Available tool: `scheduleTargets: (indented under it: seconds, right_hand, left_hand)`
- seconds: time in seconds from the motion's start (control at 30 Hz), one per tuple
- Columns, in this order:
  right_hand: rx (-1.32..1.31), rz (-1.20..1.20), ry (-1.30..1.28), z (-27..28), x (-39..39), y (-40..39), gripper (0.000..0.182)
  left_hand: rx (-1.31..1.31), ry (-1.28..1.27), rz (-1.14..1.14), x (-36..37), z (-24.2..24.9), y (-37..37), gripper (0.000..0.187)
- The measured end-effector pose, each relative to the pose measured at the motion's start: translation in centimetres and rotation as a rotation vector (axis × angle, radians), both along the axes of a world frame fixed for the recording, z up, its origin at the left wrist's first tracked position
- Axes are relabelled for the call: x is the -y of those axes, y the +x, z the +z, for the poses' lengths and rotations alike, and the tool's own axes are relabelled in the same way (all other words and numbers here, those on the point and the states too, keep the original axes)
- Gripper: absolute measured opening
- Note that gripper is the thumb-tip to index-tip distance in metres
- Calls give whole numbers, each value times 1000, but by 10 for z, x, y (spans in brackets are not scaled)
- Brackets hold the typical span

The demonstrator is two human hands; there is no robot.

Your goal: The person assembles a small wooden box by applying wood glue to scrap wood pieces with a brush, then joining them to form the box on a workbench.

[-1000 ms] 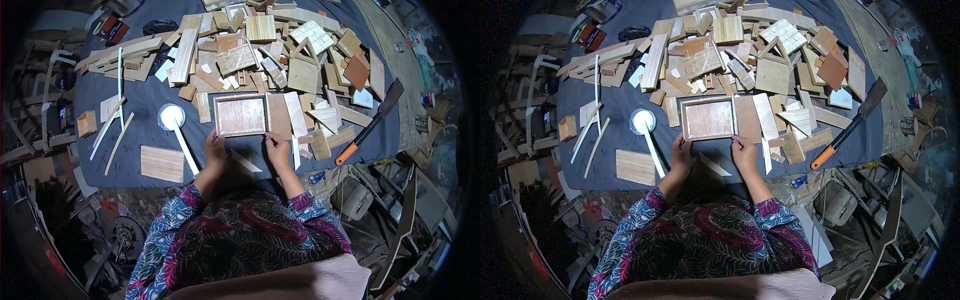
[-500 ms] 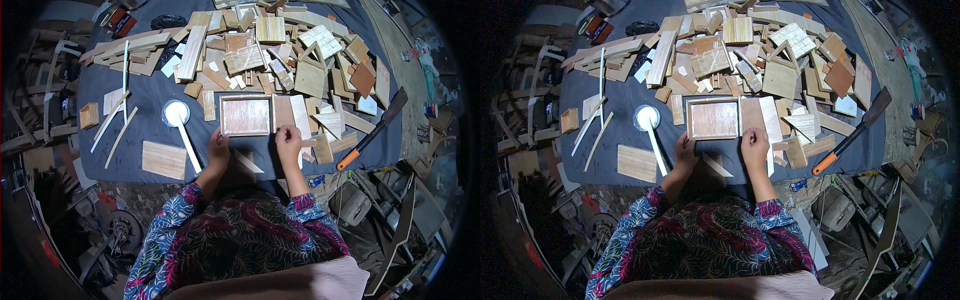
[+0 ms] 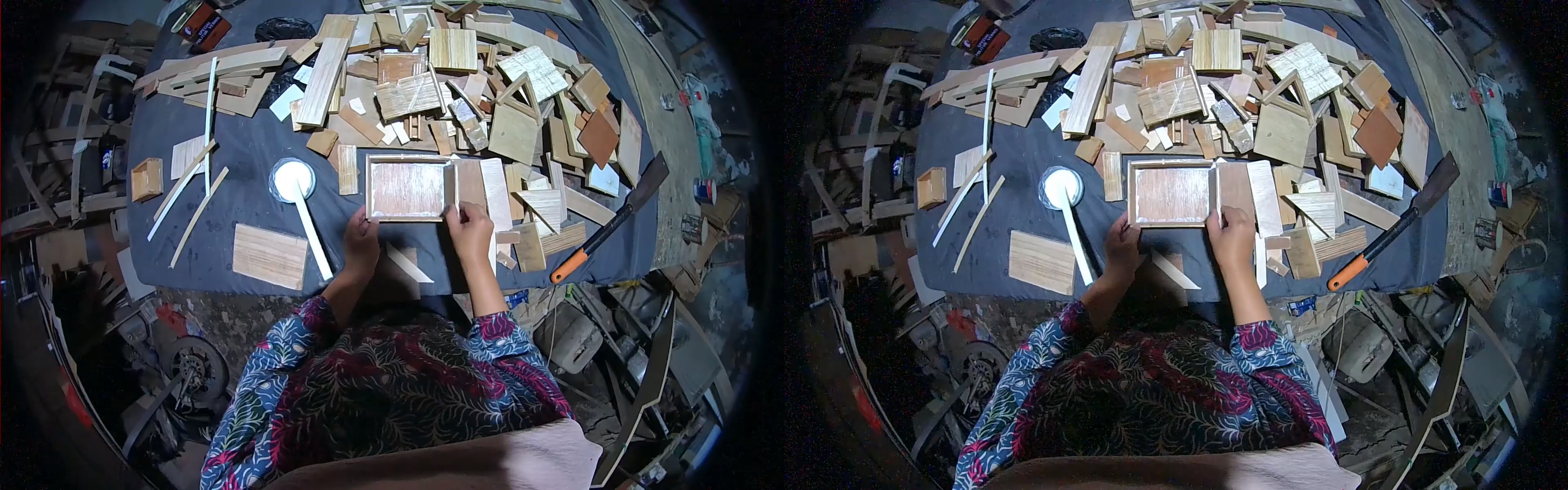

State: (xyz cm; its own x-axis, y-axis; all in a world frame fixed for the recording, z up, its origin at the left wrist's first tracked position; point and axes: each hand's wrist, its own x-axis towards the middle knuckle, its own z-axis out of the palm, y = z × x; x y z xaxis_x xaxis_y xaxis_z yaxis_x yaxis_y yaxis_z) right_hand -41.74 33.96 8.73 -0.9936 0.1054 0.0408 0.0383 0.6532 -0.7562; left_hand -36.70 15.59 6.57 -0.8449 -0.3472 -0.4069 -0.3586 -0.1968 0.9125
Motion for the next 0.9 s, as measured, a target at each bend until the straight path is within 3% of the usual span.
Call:
scheduleTargets:
  seconds: [0.33, 0.43, 0.5, 0.67, 0.77, 0.83, 0.9]
  right_hand:
    - [-65, 32, 25, -8, 1, -8, 17]
    - [12, 6, -59, -7, -2, -11, 18]
    - [252, -217, -276, -14, -10, -12, 19]
    - [250, -140, -285, -14, -22, -5, 19]
    - [222, -44, -313, -16, -25, 0, 17]
    - [200, 59, -133, -15, -28, 4, 16]
    - [217, 89, -76, -4, -26, 7, 15]
  left_hand:
    - [37, -38, -1, 4, -19, 3, 34]
    - [23, 18, 0, 1, -2, 0, 31]
    - [1, 21, 12, 2, -12, 0, 30]
    - [-25, 51, 21, 2, -10, 1, 29]
    - [26, -40, 1, 5, -13, 5, 32]
    - [-154, -301, -192, 13, -31, 10, 43]
    - [-158, -427, -258, 19, -37, 13, 49]
